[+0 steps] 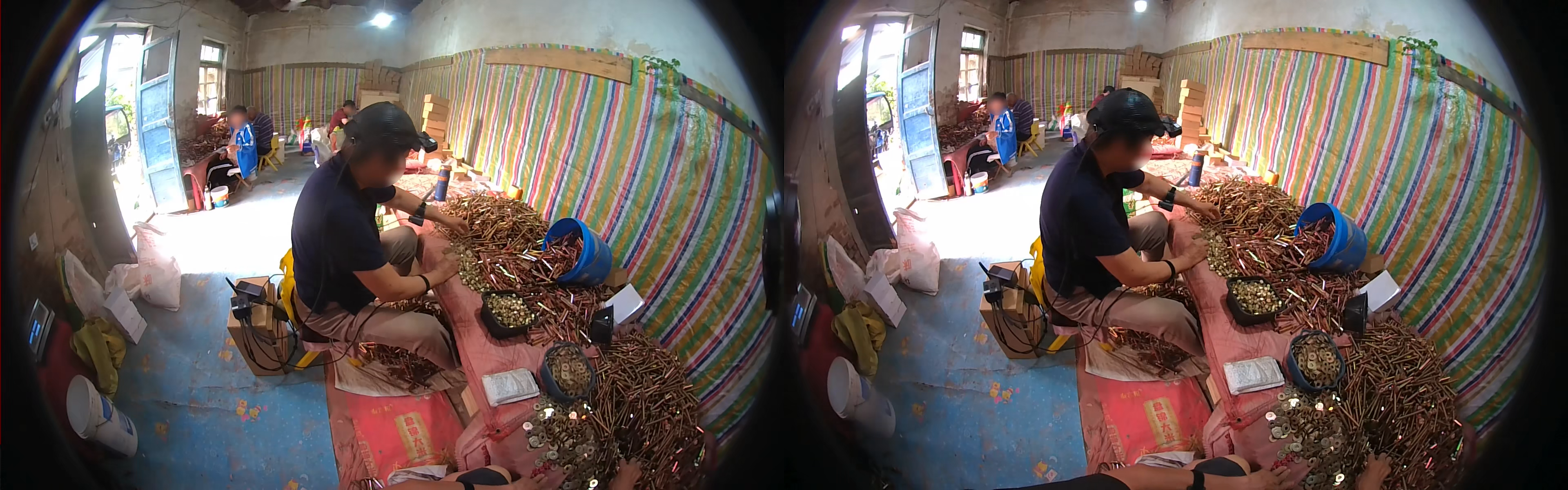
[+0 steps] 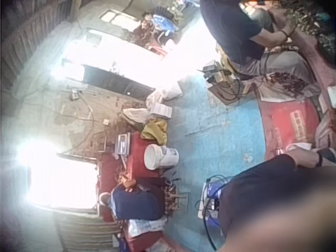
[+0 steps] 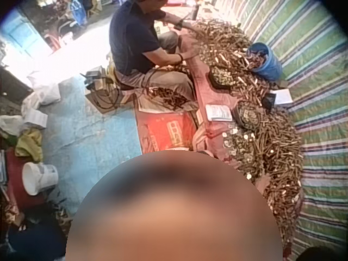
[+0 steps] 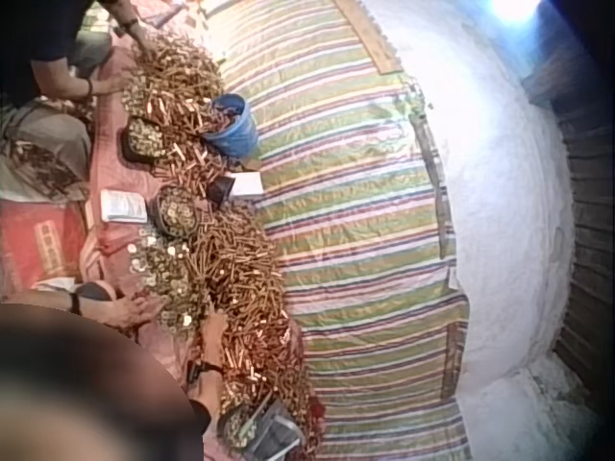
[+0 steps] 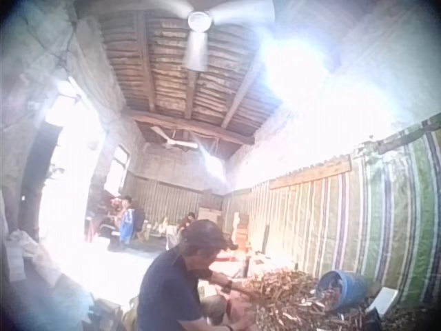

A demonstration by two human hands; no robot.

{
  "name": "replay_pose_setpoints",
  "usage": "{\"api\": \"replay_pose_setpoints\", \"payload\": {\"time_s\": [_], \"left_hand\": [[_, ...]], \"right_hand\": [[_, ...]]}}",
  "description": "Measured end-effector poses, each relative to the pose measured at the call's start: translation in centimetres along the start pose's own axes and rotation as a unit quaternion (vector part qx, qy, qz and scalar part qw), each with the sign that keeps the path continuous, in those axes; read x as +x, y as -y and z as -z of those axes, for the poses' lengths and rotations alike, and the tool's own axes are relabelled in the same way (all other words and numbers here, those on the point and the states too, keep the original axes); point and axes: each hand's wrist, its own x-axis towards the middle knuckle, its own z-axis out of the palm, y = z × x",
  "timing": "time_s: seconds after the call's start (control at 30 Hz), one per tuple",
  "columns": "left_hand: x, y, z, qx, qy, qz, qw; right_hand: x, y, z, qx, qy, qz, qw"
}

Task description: The person sorts through a pile of metal pins and washers on a table, picking up individual pins and placing them into a container.

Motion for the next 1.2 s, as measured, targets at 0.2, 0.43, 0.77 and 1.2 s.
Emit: {"api": "replay_pose_setpoints", "payload": {"time_s": [0.2,0.43,0.77,1.2], "left_hand": [[2.1,-1.5,-0.5,0.017,0.301,0.091,0.949],[1.9,-1.7,0.5,-0.009,0.218,0.046,0.975],[1.9,-2.1,1.5,-0.043,0.197,0.053,0.978],[1.1,-2.1,2.3,0.143,0.293,0.038,0.945]], "right_hand": [[0.8,-1.2,-4.8,0.14,0.009,-0.051,0.989],[-0.1,0.6,-0.5,0.036,0.016,-0.033,0.999],[-1.4,0.5,2.4,0.091,-0.001,-0.045,0.995],[-3.1,1.7,5.9,0.322,-0.175,-0.159,0.917]]}}
